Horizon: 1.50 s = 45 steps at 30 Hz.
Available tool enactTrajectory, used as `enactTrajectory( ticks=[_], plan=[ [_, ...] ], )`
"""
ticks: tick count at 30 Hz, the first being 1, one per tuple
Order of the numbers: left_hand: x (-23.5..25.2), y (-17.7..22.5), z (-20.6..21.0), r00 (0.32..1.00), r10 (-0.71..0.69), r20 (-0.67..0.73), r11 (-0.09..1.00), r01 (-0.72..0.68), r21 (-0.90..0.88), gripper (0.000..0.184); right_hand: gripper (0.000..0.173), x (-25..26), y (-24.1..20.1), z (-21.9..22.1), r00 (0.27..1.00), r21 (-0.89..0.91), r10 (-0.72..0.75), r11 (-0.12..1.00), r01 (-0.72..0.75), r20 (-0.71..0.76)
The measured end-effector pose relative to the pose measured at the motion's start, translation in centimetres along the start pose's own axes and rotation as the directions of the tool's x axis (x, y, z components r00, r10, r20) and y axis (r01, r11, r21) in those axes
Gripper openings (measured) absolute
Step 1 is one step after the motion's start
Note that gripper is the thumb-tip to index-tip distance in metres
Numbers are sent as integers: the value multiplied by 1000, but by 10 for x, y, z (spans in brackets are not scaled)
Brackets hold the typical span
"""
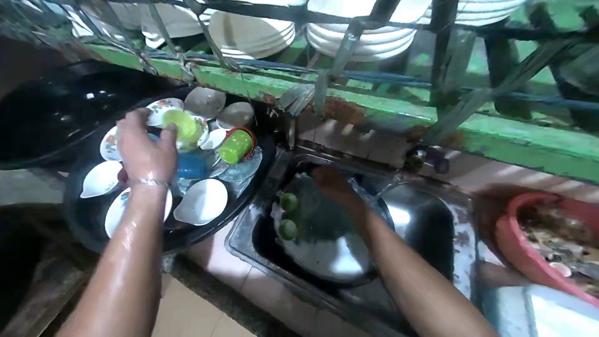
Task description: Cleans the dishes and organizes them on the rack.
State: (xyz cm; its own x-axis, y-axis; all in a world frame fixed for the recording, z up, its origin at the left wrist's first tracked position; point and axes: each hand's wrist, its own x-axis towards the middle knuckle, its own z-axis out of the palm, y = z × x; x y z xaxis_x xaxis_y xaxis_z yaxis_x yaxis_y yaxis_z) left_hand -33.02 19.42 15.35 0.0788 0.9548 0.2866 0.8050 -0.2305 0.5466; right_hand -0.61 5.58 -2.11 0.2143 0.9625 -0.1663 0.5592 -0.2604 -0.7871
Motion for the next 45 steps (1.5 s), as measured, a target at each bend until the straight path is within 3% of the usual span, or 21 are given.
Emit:
enactTrajectory(
  ticks=[2,4,5,7,8,9,12,14,16,18,20,22,24,27,31,34,35,37,40,43,45],
  plan=[
    [-62,22,25,974,215,74,975,-210,-65,31,59,-10,90,19,980,-274,188,948,-164,66],
    [-136,36,73,859,191,474,980,-192,-46,28,73,-32,129,30,855,-451,473,824,-343,214],
    [-164,34,107,701,94,707,982,-180,48,38,67,-44,138,38,795,-494,555,777,-389,247],
    [-200,25,171,408,-91,908,945,-252,208,67,62,-61,150,55,747,-460,617,754,-469,249],
    [-209,19,198,381,-134,915,927,-278,251,73,58,-65,150,60,744,-435,623,755,-490,243],
    [-215,13,221,413,-133,901,917,-293,270,74,55,-70,146,59,726,-428,634,753,-500,267],
    [-227,1,267,537,-42,843,906,-335,259,52,48,-85,140,46,647,-467,652,749,-470,395],
    [-229,2,280,541,14,841,901,-372,224,42,46,-92,150,40,674,-385,638,767,-513,372],
    [-232,9,285,516,92,852,897,-414,154,39,48,-100,152,44,706,-158,657,752,-640,264],
    [-228,22,282,467,114,877,919,-384,86,44,49,-98,153,53,689,250,712,648,-720,137],
    [-221,34,279,403,93,911,968,-251,12,50,46,-88,144,52,627,739,776,384,-554,66],
    [-220,44,276,356,141,924,971,-233,-58,52,48,-78,119,35,630,980,774,73,-186,61],
    [-222,59,275,308,179,935,951,-297,-84,48,51,-74,90,11,674,976,738,-166,142,27],
    [-221,81,276,262,184,947,923,-379,-74,45,49,-60,60,-15,702,868,707,-294,400,-84],
    [-209,107,273,236,267,934,903,-400,-157,44,49,-58,37,-31,680,859,722,-261,440,-129],
    [-206,116,278,245,297,923,916,-345,-204,41,47,-69,35,-30,643,930,753,-125,347,-139],
    [-200,122,283,260,299,918,924,-319,-211,40,46,-71,33,-33,643,950,746,-46,307,-172],
    [-193,131,297,272,270,923,953,-208,-218,44,42,-80,28,-33,572,935,740,256,246,-353],
    [-186,151,306,331,181,926,957,158,-243,52,69,-104,29,-44,466,747,602,622,235,-648],
    [-177,179,305,289,173,942,840,457,-294,46,72,-133,42,-58,371,598,507,779,189,-778],
    [-171,193,298,275,314,909,851,342,-398,46,66,-148,55,-59,318,599,527,775,202,-788]
  ],
)
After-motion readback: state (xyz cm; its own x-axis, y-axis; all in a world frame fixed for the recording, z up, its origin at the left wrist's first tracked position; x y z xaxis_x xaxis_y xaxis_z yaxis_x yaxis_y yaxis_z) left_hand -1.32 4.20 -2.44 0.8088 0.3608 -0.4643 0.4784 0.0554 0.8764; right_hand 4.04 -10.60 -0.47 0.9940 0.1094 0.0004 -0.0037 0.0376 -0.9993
